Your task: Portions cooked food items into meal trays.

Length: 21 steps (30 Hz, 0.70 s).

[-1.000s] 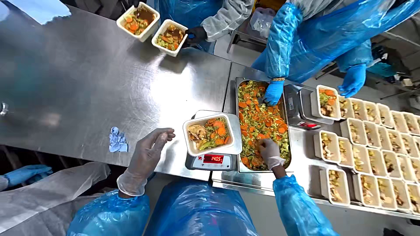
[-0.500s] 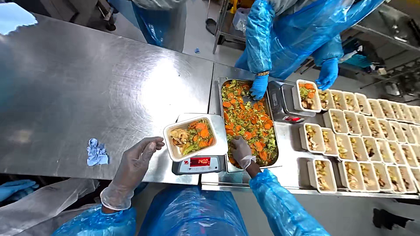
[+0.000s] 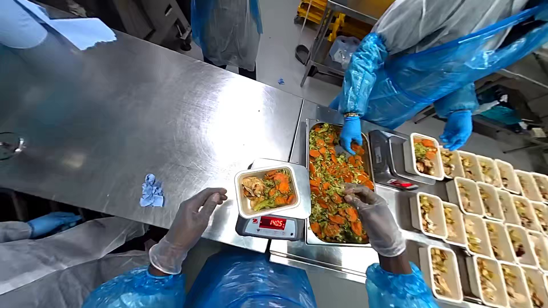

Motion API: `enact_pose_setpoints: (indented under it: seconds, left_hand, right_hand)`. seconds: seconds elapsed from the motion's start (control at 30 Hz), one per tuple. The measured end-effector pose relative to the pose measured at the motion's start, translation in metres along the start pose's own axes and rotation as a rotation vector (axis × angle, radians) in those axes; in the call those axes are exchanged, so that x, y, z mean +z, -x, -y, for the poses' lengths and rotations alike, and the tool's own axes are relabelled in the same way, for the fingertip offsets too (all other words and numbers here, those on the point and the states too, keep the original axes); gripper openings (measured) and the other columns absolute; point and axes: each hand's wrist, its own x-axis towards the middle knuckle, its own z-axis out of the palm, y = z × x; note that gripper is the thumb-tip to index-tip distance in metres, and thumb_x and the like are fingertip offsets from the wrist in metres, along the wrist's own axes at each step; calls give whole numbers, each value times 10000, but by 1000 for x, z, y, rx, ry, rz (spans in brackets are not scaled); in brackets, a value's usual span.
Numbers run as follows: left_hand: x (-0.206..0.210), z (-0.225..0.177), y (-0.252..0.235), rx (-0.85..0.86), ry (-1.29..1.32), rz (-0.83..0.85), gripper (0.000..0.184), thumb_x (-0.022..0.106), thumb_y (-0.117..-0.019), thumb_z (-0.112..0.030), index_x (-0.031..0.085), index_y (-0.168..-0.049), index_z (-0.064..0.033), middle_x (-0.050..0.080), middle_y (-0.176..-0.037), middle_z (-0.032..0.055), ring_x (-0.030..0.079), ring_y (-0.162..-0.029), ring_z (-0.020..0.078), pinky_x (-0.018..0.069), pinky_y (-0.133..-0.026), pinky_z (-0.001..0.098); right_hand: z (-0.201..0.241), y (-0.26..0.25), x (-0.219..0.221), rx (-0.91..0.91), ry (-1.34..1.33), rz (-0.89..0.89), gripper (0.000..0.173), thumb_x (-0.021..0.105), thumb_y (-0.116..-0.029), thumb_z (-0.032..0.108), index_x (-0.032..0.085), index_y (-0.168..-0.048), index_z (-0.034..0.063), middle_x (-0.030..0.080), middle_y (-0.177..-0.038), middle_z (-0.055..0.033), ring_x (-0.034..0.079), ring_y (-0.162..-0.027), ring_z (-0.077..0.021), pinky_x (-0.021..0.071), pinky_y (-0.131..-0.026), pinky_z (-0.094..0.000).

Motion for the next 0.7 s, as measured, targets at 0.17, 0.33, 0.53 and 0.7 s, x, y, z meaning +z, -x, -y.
enact_pose_setpoints:
  seconds: [0.17,0.33,0.53,0.7]
  left_hand:
    - [11,-2,-2,-22,32,36,334,460,-1061,-316,704,-1188,-126,738,-1058,-15,703,-984,113,587,-909,339]
    - [14,-4,-2,26,86,28,305,476,-1064,-282,717,-1185,-140,737,-1090,-26,699,-1018,107,587,-935,339]
    - [16,6,-3,-12,104,0,242,534,-1052,-251,718,-1151,-127,728,-1064,-19,692,-959,83,590,-868,314]
    - [17,4,-9,-49,106,12,261,518,-1069,-274,700,-1182,-124,726,-1056,3,694,-933,106,587,-845,343]
  right_hand:
    - [51,-5,80,-337,382,150,227,687,-934,37,722,-1142,118,730,-1144,-15,711,-955,-144,627,-804,-367]
    - [-36,-34,150,-850,457,95,174,695,-915,109,755,-1077,134,713,-1184,-70,700,-1016,-160,606,-840,-329]
    - [34,-23,169,-481,658,129,167,749,-866,0,744,-1011,82,678,-1165,-162,675,-1033,-318,582,-852,-522]
    - [14,-21,177,-330,799,261,106,721,-892,48,755,-990,67,717,-1028,-145,698,-902,-296,581,-783,-490]
